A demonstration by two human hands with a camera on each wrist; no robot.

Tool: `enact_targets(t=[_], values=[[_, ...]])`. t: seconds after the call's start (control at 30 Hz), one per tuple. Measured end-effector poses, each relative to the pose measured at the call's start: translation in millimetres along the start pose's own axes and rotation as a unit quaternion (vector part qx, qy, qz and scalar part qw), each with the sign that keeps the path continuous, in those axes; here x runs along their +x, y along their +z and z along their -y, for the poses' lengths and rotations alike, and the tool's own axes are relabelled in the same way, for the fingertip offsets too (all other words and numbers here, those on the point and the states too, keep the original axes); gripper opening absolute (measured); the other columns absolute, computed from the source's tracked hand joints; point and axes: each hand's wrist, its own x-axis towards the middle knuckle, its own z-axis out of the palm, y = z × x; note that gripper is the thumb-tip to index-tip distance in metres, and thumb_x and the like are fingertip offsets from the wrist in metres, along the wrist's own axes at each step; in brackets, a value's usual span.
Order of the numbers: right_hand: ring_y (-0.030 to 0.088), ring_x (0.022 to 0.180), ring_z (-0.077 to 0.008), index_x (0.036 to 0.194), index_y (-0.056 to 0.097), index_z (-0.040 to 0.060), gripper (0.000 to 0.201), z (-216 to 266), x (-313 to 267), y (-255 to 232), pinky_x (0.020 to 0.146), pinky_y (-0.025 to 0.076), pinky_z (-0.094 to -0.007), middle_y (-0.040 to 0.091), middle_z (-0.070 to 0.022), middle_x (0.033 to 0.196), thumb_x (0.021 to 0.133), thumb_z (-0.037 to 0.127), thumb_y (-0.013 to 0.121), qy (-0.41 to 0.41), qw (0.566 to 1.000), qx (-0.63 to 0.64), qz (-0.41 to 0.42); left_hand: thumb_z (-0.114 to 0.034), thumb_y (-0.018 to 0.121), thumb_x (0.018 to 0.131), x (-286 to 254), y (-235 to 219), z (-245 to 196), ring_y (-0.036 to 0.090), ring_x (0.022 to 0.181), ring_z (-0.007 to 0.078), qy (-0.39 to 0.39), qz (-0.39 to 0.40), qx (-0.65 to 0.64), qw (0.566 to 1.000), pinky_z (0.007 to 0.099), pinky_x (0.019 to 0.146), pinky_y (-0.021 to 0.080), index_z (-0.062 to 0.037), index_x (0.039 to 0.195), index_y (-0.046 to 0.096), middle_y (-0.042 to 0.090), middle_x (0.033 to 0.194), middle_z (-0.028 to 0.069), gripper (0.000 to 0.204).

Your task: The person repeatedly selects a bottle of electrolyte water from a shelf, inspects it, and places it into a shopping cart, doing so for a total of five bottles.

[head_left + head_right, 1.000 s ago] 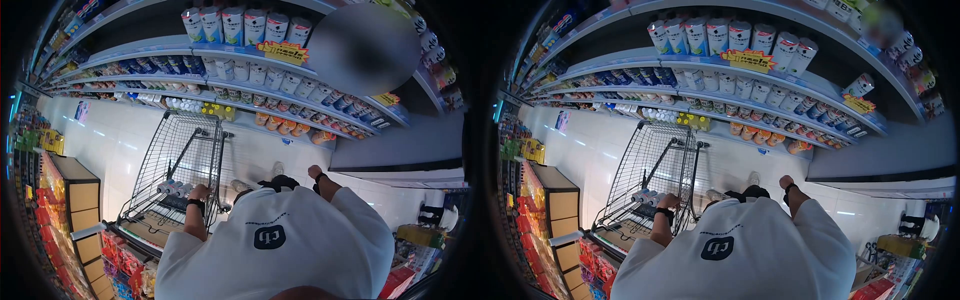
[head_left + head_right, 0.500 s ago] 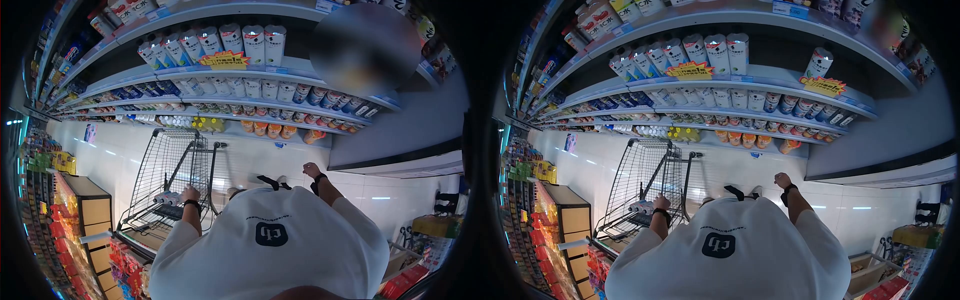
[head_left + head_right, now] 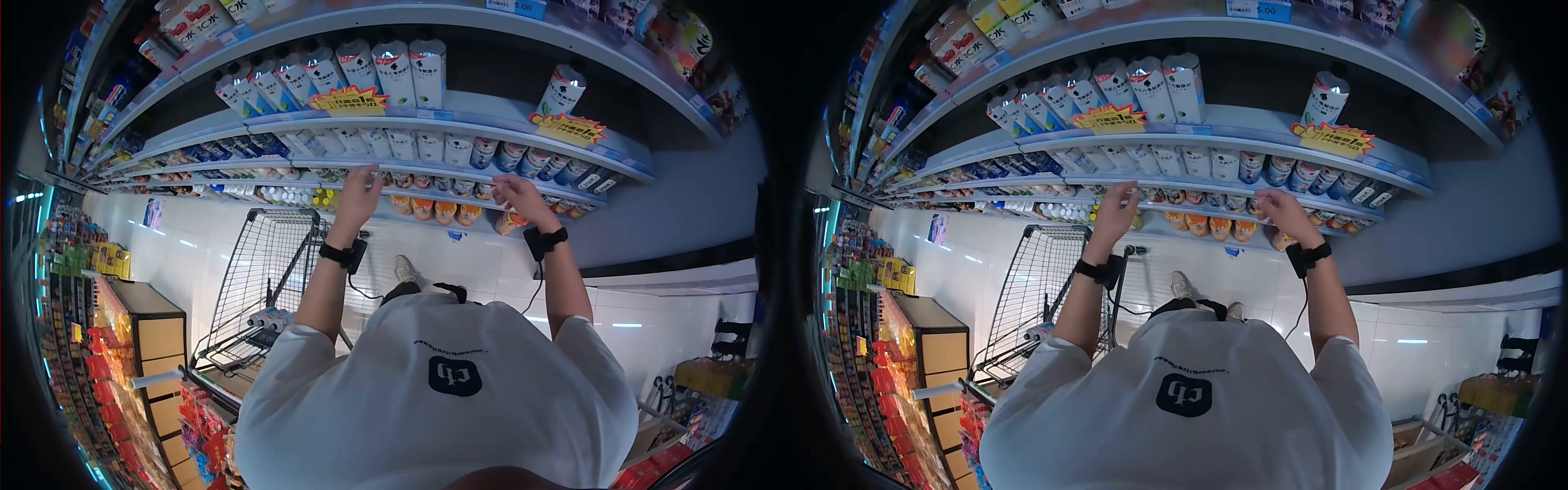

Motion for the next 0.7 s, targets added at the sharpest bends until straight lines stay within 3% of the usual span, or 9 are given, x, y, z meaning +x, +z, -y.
enact_targets(t=[0.07, 0.13, 0.2, 0.3, 0.4, 0.47, 0.5, 0.63, 0.7], values=[[0.064, 0.084, -0.0103, 0.123, 0.059, 0.0009, 0.029, 46.1, 8.4, -1.0, 0.071, 0.051, -0.0243, 0.067, -0.006, 0.096, 0.099, 0.016, 0.052, -0.011, 0.999, 0.025, 0.022, -0.01, 0.061, 0.09, 29.2, -3.4, -48.3, 0.065, 0.091, 0.0271, 0.057, 0.002, -0.066, 0.996, 0.0332, 0.077, 0.054, 0.0019, 0.128, 0.052, 0.06, 0.116, 0.0192, 0.041], [0.062, 0.08, -0.0102, 0.124, 0.058, -0.0008, 0.032, 85.3, 18.6, -1.0, 0.07, 0.051, -0.0245, 0.065, -0.0052, 0.096, 0.099, 0.018, 0.055, -0.098, 0.995, 0.003, 0.0, -0.011, 0.06, 0.091, 54.6, -4.9, -88.3, 0.065, 0.092, 0.0259, 0.098, 0.002, -0.136, 0.986, 0.0329, 0.077, 0.054, 0.002, 0.14, 0.037, 0.059, 0.12, 0.0176, 0.055], [0.062, 0.081, -0.0101, 0.125, 0.058, -0.0002, 0.032, 116.1, 34.6, -0.3, 0.07, 0.051, -0.0245, 0.065, -0.0054, 0.097, 0.098, 0.018, 0.057, -0.128, 0.992, 0.014, -0.006, -0.01, 0.06, 0.091, 81.8, -6.2, -112.4, 0.066, 0.089, 0.0205, 0.14, 0.017, -0.128, 0.982, 0.0302, 0.074, 0.053, 0.0014, 0.147, 0.023, 0.062, 0.117, 0.0138, 0.068], [0.062, 0.084, -0.0101, 0.125, 0.058, -0.0001, 0.034, 156.8, 62.0, 5.7, 0.072, 0.052, -0.0246, 0.064, -0.0063, 0.1, 0.095, 0.017, 0.06, -0.18, 0.983, -0.01, -0.045, -0.014, 0.06, 0.09, 118.9, -0.2, -131.7, 0.067, 0.082, 0.0234, 0.123, 0.032, -0.08, 0.989, 0.0318, 0.073, 0.053, 0.0041, 0.148, 0.017, 0.067, 0.103, 0.014, 0.075], [0.062, 0.092, -0.0146, 0.127, 0.056, -0.0021, 0.042, 177.3, 101.9, 10.3, 0.078, 0.054, -0.0277, 0.062, -0.0109, 0.108, 0.09, 0.017, 0.065, -0.231, 0.968, -0.031, -0.089, -0.018, 0.059, 0.086, 140.2, 1.7, -143.4, 0.068, 0.077, 0.0345, 0.152, -0.003, 0.009, 0.988, 0.0418, 0.07, 0.053, 0.01, 0.146, 0.017, 0.07, 0.086, 0.0173, 0.078], [0.063, 0.095, -0.0212, 0.129, 0.053, -0.0033, 0.049, 187.4, 125.6, 15.8, 0.083, 0.055, -0.0318, 0.061, -0.0146, 0.111, 0.088, 0.021, 0.069, -0.309, 0.919, -0.136, -0.204, -0.019, 0.057, 0.086, 154.6, 2.8, -145.0, 0.067, 0.077, 0.039, 0.147, -0.013, 0.033, 0.989, 0.0453, 0.069, 0.053, 0.0127, 0.143, 0.021, 0.069, 0.085, 0.0218, 0.075], [0.064, 0.096, -0.0263, 0.129, 0.053, -0.0032, 0.055, 190.3, 136.9, 17.4, 0.083, 0.054, -0.0339, 0.062, -0.0178, 0.111, 0.085, 0.023, 0.072, -0.293, 0.918, -0.14, -0.227, -0.019, 0.058, 0.085, 160.6, 3.4, -144.2, 0.067, 0.082, 0.0398, 0.126, -0.003, 0.049, 0.991, 0.0464, 0.071, 0.052, 0.0119, 0.14, 0.025, 0.068, 0.087, 0.0233, 0.07], [0.065, 0.098, -0.0263, 0.129, 0.053, -0.004, 0.06, 203.8, 163.2, 23.1, 0.081, 0.053, -0.0338, 0.064, -0.0192, 0.11, 0.081, 0.024, 0.074, -0.222, 0.939, -0.147, -0.218, -0.018, 0.057, 0.085, 172.0, 3.1, -136.7, 0.064, 0.082, 0.0439, 0.153, -0.014, 0.074, 0.985, 0.0504, 0.069, 0.051, 0.0073, 0.122, 0.041, 0.065, 0.084, 0.0287, 0.047], [0.066, 0.097, -0.0255, 0.13, 0.053, -0.0038, 0.065, 206.3, 167.9, 26.4, 0.08, 0.052, -0.0341, 0.065, -0.0203, 0.109, 0.077, 0.025, 0.077, -0.29, 0.937, -0.113, -0.157, -0.018, 0.057, 0.086, 173.5, 4.6, -130.7, 0.064, 0.081, 0.0443, 0.172, -0.019, 0.081, 0.982, 0.051, 0.068, 0.05, 0.0055, 0.119, 0.043, 0.064, 0.083, 0.0285, 0.043]])
